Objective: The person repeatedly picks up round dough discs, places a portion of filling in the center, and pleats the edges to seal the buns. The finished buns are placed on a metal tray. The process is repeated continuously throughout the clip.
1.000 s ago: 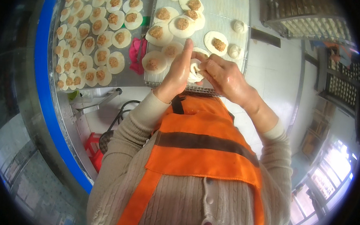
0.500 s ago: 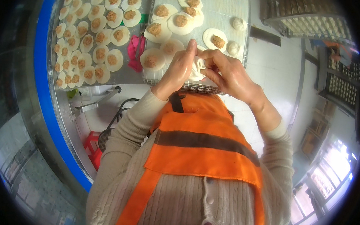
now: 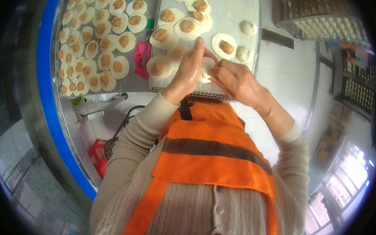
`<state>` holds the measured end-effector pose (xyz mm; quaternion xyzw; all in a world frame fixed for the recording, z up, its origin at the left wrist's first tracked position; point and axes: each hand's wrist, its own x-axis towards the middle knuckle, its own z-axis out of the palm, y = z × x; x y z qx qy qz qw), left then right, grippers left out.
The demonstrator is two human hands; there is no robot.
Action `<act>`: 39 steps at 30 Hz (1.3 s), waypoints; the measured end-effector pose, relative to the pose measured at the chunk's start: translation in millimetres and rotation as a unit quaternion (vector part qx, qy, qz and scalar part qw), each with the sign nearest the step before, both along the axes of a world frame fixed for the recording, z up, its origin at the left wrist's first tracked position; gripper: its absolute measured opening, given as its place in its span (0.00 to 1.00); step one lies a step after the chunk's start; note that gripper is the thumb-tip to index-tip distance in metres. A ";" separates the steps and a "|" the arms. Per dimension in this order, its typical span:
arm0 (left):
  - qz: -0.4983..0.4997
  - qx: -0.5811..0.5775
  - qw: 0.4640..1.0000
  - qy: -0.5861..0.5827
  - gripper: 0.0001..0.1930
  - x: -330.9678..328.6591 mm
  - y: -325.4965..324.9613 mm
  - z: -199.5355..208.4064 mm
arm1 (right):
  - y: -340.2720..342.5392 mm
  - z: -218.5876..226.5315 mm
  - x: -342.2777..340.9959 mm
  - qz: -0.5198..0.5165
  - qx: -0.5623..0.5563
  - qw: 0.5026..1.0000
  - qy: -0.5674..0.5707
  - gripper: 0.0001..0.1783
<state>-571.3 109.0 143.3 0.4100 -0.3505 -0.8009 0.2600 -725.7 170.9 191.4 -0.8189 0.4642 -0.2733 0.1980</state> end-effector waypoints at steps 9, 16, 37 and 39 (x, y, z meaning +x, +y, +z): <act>0.122 -0.339 0.924 -0.129 0.27 -20.8 -2.4 -9.4 | 6.0 1.4 8.4 -0.228 0.105 0.957 -0.145 0.14; 0.107 -0.161 0.979 -0.071 0.29 -40.7 -5.1 -21.7 | 0.0 -16.6 -6.4 -0.211 -0.006 0.974 -0.088 0.06; -0.180 -0.380 0.841 -0.342 0.37 -78.3 -45.0 -70.2 | -131.0 -128.2 -204.0 -0.292 0.022 0.950 0.107 0.28; -0.207 -0.490 0.749 -0.395 0.39 -84.1 -33.5 -71.6 | -135.1 -145.0 -211.9 -0.287 -0.049 0.945 0.150 0.29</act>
